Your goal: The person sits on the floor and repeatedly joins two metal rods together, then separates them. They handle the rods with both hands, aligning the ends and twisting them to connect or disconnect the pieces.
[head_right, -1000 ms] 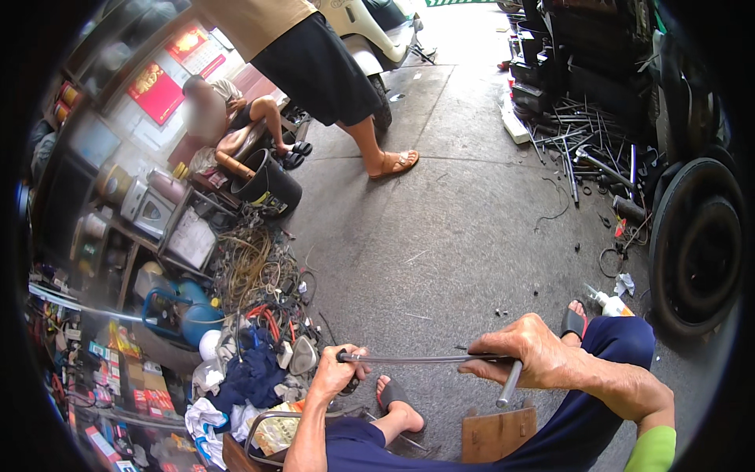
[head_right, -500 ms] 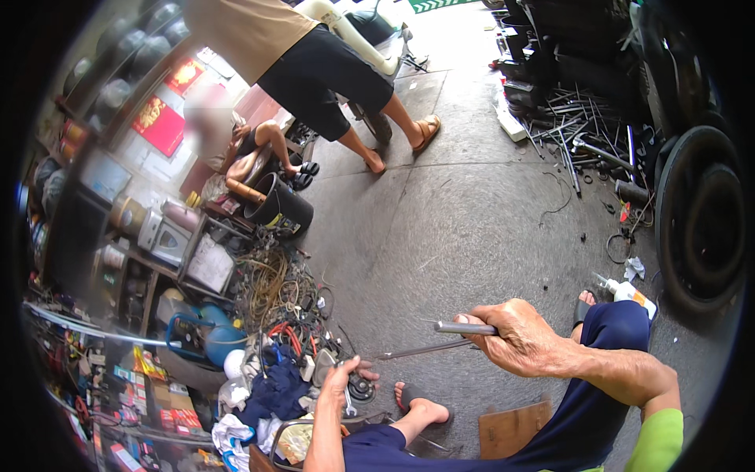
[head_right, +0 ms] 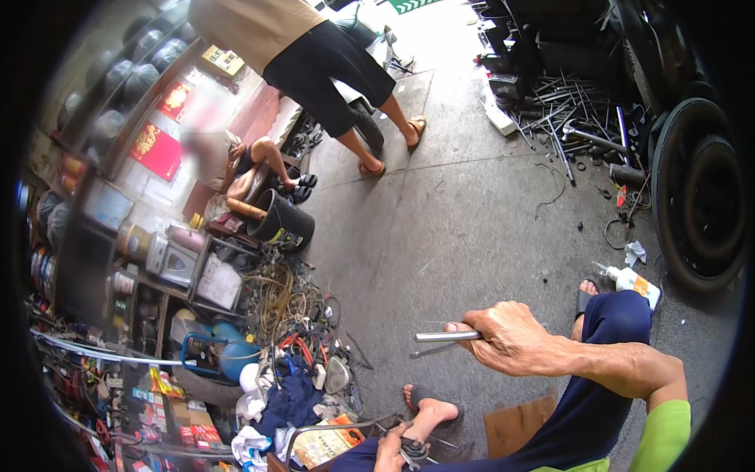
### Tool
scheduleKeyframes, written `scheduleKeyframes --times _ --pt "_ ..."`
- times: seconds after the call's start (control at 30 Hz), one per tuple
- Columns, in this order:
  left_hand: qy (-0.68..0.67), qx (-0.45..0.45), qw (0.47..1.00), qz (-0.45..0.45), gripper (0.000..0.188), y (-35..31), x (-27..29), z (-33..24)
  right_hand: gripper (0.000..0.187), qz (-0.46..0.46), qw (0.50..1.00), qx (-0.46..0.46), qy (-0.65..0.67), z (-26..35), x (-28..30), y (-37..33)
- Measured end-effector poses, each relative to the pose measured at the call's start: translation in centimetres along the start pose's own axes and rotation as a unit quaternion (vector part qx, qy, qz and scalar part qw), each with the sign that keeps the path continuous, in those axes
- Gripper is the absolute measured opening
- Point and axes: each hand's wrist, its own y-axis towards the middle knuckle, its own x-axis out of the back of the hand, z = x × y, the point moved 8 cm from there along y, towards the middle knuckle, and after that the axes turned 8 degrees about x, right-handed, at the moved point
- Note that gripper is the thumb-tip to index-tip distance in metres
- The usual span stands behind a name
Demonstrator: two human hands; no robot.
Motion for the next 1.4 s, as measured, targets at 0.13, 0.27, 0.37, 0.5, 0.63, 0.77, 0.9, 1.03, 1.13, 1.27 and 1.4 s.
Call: scheduleKeyframes --times 0.13,0.27,0.37,0.5,0.63,0.77,0.9,1.03,1.13,1.27,1.4 --pt "-0.005 -0.061 0.998 0.004 0.027 -4.8 2.3 -1.7 0.051 0.033 0.999 0.011 -0.027 0.5 -0.6 0.2" --pt "0.018 -0.109 0.994 -0.001 0.034 -6.5 3.1 -3.5 0.056 0.036 0.998 0.018 -0.041 0.4 -0.7 0.1" --pt "0.077 -0.146 0.986 -0.034 0.032 -6.6 2.2 -3.8 0.056 0.056 0.998 0.023 -0.031 0.5 -1.3 0.1" --pt "0.169 -0.165 0.971 -0.027 0.032 -3.6 -0.4 -3.1 0.056 0.075 0.996 -0.004 -0.055 0.3 -1.2 -0.3" --pt "0.155 -0.106 0.981 0.052 0.028 -4.1 -2.6 -1.1 0.054 0.082 0.995 -0.008 -0.056 -0.3 -1.7 -0.2" --pt "0.173 -0.050 0.976 0.125 0.028 -8.1 -6.3 -1.4 0.051 0.086 0.993 -0.055 -0.066 -0.7 -1.7 -0.1" --pt "0.251 -0.223 0.921 0.197 0.035 -12.0 -10.2 -7.7 0.048 0.025 0.997 -0.065 -0.027 -1.7 -1.2 0.3" --pt "0.320 -0.367 0.861 0.146 0.034 -16.0 -14.3 -15.4 0.056 -0.079 0.972 -0.180 0.127 -3.9 0.5 0.2" --pt "0.265 -0.484 0.820 0.151 0.035 -15.4 -14.9 -20.4 0.063 -0.142 0.933 -0.196 0.265 -4.5 1.2 0.7" --pt "0.196 -0.474 0.846 0.144 0.040 -12.3 -15.3 -23.0 0.063 -0.208 0.878 -0.221 0.371 -5.6 2.7 0.7" --pt "0.238 -0.550 0.794 0.098 0.039 -11.4 -15.2 -24.3 0.064 -0.221 0.847 -0.255 0.411 -5.6 1.9 1.0"
